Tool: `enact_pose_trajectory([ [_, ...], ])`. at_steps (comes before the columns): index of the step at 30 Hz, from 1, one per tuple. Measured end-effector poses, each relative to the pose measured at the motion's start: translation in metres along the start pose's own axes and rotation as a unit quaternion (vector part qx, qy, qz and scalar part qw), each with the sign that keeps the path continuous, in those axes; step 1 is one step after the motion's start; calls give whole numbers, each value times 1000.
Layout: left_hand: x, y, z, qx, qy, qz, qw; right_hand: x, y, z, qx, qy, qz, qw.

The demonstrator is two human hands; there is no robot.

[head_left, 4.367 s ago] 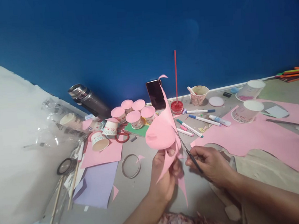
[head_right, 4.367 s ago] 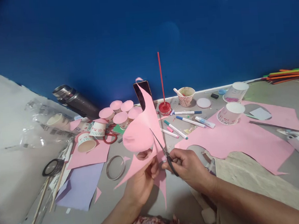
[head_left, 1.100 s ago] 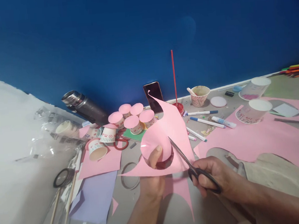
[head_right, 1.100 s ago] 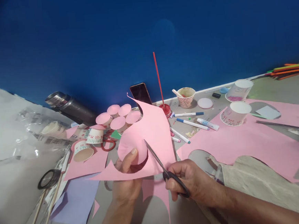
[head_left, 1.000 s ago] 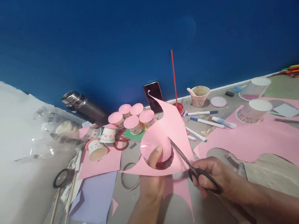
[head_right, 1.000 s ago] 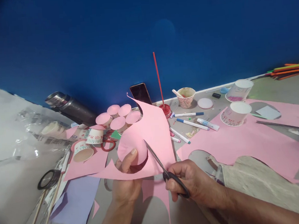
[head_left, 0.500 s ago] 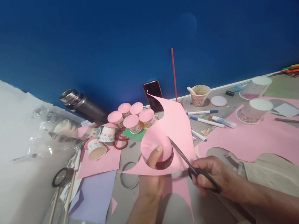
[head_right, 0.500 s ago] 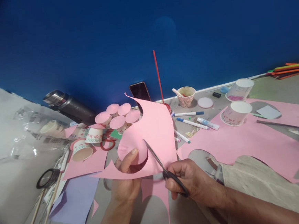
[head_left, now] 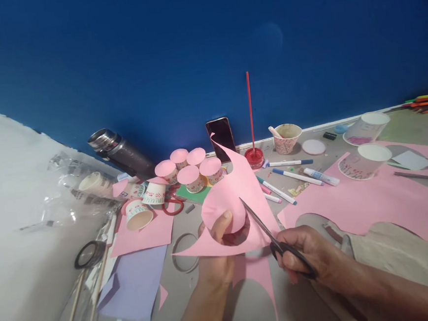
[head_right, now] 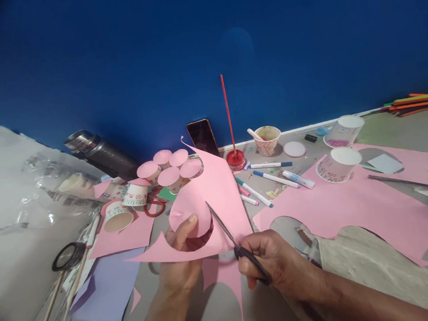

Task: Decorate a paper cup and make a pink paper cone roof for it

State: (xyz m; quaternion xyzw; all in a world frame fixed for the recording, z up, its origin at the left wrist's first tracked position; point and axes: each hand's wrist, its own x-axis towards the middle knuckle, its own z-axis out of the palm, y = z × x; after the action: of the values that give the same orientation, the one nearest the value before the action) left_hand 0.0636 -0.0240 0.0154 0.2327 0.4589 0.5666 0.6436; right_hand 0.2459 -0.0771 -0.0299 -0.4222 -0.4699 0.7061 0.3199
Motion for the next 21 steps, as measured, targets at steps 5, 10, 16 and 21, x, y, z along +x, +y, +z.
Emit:
enact_pose_trajectory([
  [5, -2, 3, 3, -6, 6, -5, 1000, -2, -6, 1, 37, -20, 40, 998],
  [10, -2, 3, 2, 10, 36, -5, 999, -2, -6, 0, 56, -34, 47, 997],
  [16, 0, -2, -2, -9, 28, 20, 999, -1, -3, 2, 60, -28, 47, 997],
  [21, 1, -4, -1, 2, 11, 36, 999, -1, -5, 8, 48, -13, 53, 997],
])
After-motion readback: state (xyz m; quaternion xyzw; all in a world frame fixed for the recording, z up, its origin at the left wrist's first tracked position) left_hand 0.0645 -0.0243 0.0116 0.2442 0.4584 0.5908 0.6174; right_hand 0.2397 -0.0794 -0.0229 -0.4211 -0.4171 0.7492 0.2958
